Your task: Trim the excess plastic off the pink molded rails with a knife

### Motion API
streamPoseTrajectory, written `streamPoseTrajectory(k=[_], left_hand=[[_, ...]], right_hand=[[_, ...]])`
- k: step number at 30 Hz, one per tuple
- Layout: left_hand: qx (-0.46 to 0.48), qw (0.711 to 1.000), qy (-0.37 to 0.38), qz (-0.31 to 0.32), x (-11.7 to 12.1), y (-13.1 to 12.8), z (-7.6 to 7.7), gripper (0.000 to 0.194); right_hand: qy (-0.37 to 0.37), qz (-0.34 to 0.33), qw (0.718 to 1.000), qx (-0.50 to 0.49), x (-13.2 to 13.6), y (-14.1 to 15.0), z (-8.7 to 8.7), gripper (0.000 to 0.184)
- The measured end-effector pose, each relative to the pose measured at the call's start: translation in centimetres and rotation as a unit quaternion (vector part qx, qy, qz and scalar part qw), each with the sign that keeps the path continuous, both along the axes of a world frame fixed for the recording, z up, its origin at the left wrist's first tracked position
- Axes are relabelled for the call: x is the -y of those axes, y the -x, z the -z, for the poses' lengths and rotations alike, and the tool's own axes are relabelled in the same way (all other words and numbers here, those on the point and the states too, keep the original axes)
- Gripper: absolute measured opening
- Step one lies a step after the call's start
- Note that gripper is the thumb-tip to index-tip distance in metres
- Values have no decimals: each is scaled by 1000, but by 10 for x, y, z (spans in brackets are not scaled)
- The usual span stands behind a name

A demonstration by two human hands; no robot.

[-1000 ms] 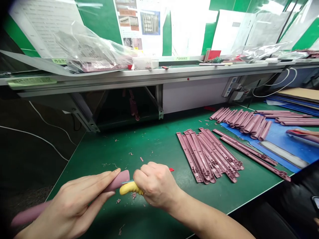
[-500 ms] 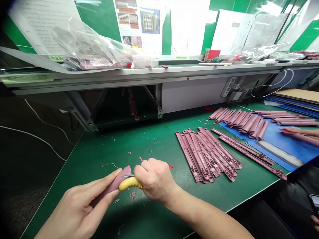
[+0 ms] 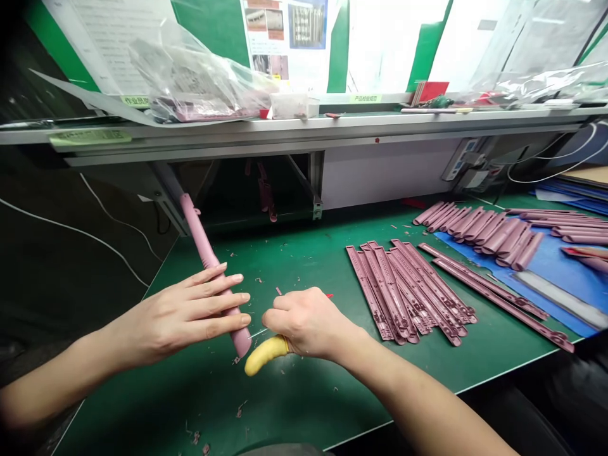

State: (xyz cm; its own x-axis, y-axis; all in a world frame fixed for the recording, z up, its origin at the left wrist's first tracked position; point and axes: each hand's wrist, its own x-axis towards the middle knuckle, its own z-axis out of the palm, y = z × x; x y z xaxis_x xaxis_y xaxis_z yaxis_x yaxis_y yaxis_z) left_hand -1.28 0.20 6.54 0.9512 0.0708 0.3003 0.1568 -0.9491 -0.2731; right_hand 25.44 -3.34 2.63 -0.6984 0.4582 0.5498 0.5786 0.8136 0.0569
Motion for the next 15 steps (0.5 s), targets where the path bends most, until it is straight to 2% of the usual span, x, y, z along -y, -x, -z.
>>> streamPoseTrajectory(k=[3,5,7,8,10,12,14,15], left_hand=[[7,1000,-19,16,4,-5,-6,37],[20,999,-23,15,7,-8,-8,36],[37,999,-26,9,8,-10,-8,34],[50,998,-25,6,8,-10,-6,33],[66,998,-7,-11,7,-8,1,37],[68,995,52,-49,7,-2,16,48],[66,980,169,-87,9,6,38,57],[84,960,246,-102,11,8,49,57]], right_hand=[[1,-3,999,35,-1,3,2,56],[31,-29,999,27,0,6,4,52],[109,-66,990,-56,5,11,6,48],[169,-81,975,-121,9,13,7,45],[315,-91,910,-253,17,16,9,38],[456,-77,815,-349,22,12,11,34],[542,-58,719,-431,21,1,14,39],[556,-49,681,-474,19,-5,16,43]])
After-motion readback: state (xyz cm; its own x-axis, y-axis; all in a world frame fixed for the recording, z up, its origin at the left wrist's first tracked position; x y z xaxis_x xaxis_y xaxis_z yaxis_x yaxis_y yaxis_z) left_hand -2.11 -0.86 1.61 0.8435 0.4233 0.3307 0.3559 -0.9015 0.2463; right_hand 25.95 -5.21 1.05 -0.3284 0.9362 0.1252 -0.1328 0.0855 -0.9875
